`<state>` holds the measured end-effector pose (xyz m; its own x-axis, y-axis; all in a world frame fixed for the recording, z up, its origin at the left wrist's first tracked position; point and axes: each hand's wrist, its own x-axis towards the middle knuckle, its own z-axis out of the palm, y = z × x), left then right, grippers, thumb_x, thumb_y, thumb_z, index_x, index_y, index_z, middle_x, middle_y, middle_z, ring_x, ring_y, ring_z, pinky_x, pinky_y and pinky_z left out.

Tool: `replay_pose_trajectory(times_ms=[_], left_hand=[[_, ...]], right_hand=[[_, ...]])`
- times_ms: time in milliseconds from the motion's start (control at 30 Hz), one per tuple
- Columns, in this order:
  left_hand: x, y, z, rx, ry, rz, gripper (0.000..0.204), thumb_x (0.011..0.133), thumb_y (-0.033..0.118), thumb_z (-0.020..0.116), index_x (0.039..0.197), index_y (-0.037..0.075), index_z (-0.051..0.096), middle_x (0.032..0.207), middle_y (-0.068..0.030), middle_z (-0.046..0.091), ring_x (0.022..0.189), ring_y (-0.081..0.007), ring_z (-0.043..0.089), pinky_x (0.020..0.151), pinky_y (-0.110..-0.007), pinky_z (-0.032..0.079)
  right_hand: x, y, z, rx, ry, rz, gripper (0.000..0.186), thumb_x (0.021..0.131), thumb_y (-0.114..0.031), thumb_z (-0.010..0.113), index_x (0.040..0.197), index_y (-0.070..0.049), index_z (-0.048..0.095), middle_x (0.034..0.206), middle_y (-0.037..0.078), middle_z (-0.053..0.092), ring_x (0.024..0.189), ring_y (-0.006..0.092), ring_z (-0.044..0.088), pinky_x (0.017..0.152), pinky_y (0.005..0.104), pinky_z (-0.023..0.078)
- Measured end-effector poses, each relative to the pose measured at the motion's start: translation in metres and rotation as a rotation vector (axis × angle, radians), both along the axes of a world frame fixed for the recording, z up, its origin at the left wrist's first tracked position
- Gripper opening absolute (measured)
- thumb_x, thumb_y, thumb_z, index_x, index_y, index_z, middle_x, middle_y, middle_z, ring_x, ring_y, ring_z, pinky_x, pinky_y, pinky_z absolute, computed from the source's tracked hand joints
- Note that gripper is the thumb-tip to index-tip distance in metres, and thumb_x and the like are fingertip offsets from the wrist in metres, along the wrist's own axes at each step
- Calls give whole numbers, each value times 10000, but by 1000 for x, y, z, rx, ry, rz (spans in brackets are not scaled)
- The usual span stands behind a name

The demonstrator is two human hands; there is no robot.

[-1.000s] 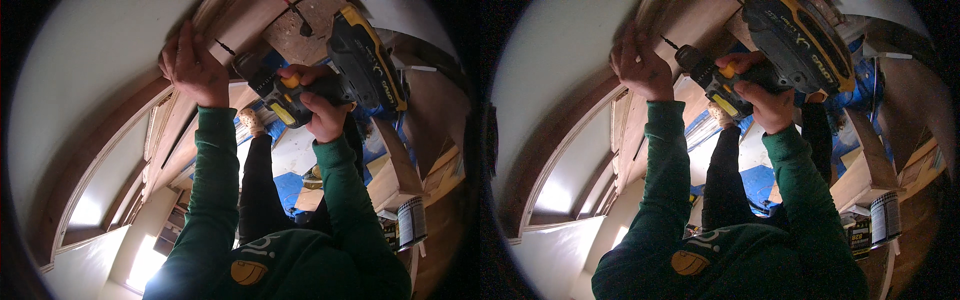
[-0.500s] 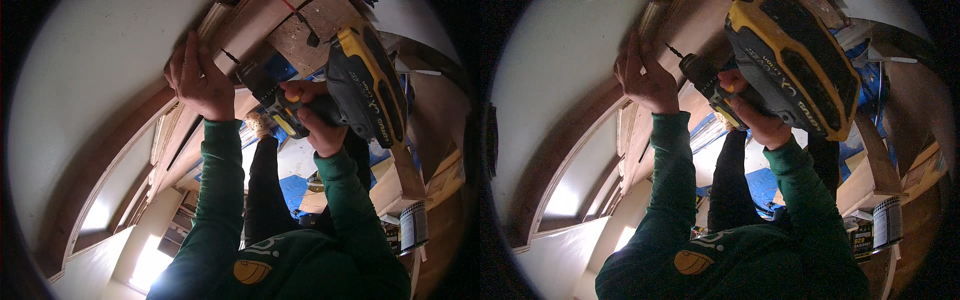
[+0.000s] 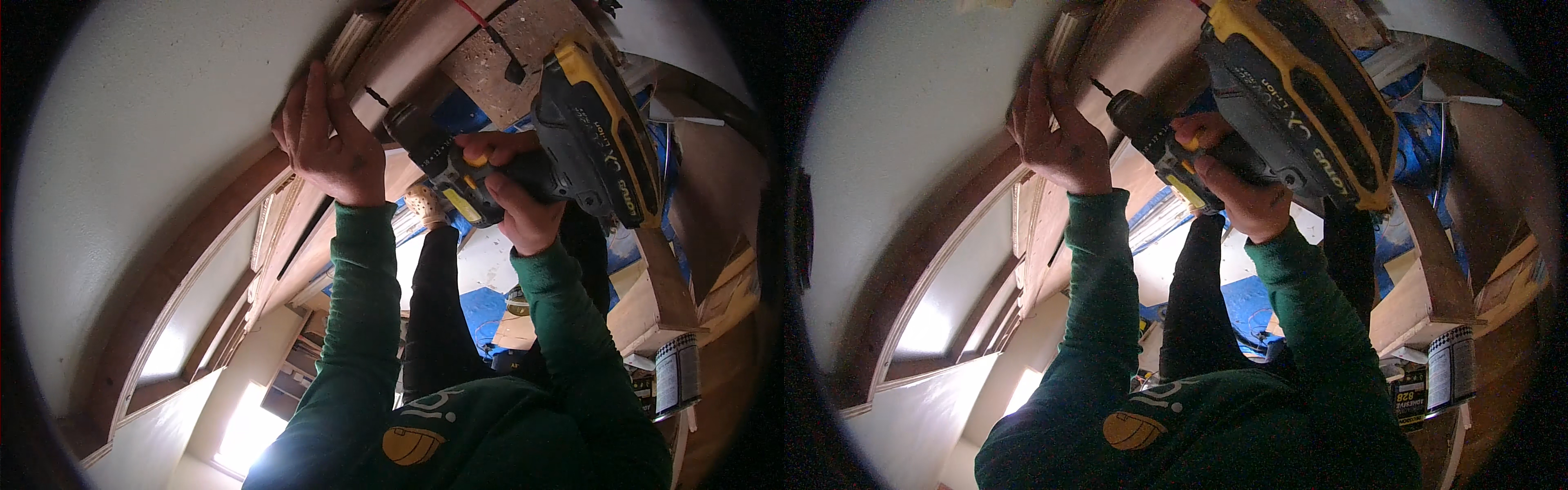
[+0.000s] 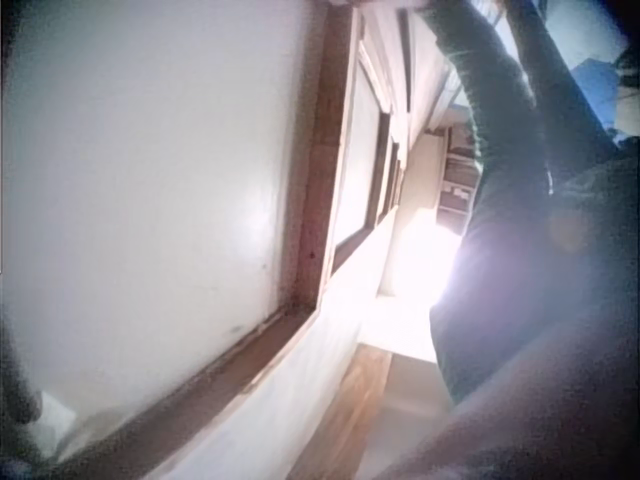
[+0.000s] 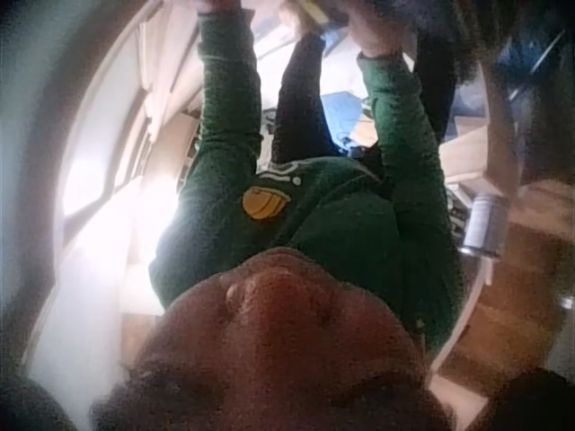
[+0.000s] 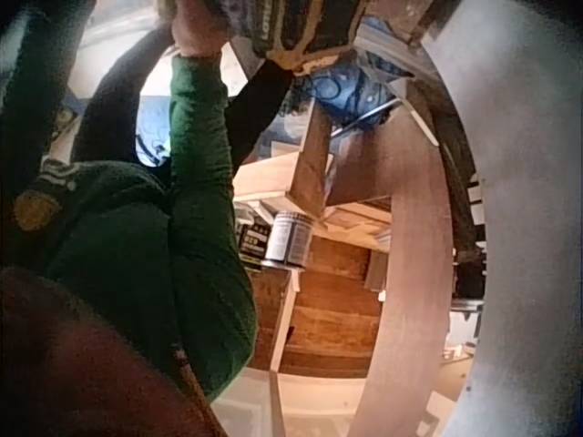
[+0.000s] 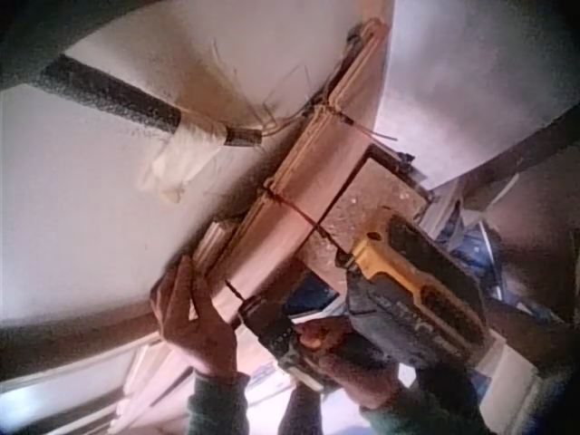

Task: The person measures and marks a wooden piece, cuts it using a hand saw, and then secures it to a wooden frame on the ceiling using a power drill.

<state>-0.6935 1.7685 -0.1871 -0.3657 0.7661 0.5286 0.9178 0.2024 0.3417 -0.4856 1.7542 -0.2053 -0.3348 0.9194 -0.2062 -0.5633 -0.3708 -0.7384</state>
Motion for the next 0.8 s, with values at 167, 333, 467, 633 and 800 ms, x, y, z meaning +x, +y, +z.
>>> replay_pose_trajectory(times_ms=[167, 333, 467, 633, 800], left_hand=[[1, 2, 2, 5, 58, 4, 271, 899, 75, 652, 1154, 65, 742, 1066, -107, 720, 990, -279, 640, 921, -418, 485], [0, 2, 0, -2, 40, 15, 281, 886, 71, 663, 1156, 72, 742, 1065, -102, 721, 984, -279, 637, 920, -413, 487], [2, 2, 1, -7, 44, 25, 283, 879, 67, 672, 1152, 74, 745, 1066, -97, 722, 982, -280, 634, 918, -407, 488], [0, 1, 1, -12, 57, 6, 290, 876, 51, 665, 1154, 72, 743, 1064, -98, 722, 987, -280, 634, 919, -408, 487], [-1, 1, 1, -1, 53, 3, 281, 874, 46, 659, 1142, 62, 742, 1063, -104, 720, 984, -284, 640, 920, -413, 489]], right_hand=[[-1, -1, -2, 47, -35, 1, 251, 844, 10, 635, 1074, -49, 554, 1168, 227, 652, 1160, 313, 631, 1053, 463, 475], [-2, -1, -1, 67, -61, 43, 245, 857, -38, 660, 1077, -58, 553, 1204, 227, 642, 1183, 308, 617, 1067, 442, 461], [-2, -9, -14, 116, -93, 51, 229, 872, -68, 663, 1071, -59, 550, 1234, 225, 634, 1201, 299, 606, 1069, 435, 454], [-1, -10, -8, 132, -138, 83, 223, 901, -96, 644, 1099, -48, 551, 1256, 211, 623, 1223, 289, 587, 1059, 421, 455], [3, -1, -12, 228, -179, 143, 246, 931, -119, 618, 1152, -30, 555, 1286, 199, 609, 1196, 265, 594, 1044, 393, 464]])
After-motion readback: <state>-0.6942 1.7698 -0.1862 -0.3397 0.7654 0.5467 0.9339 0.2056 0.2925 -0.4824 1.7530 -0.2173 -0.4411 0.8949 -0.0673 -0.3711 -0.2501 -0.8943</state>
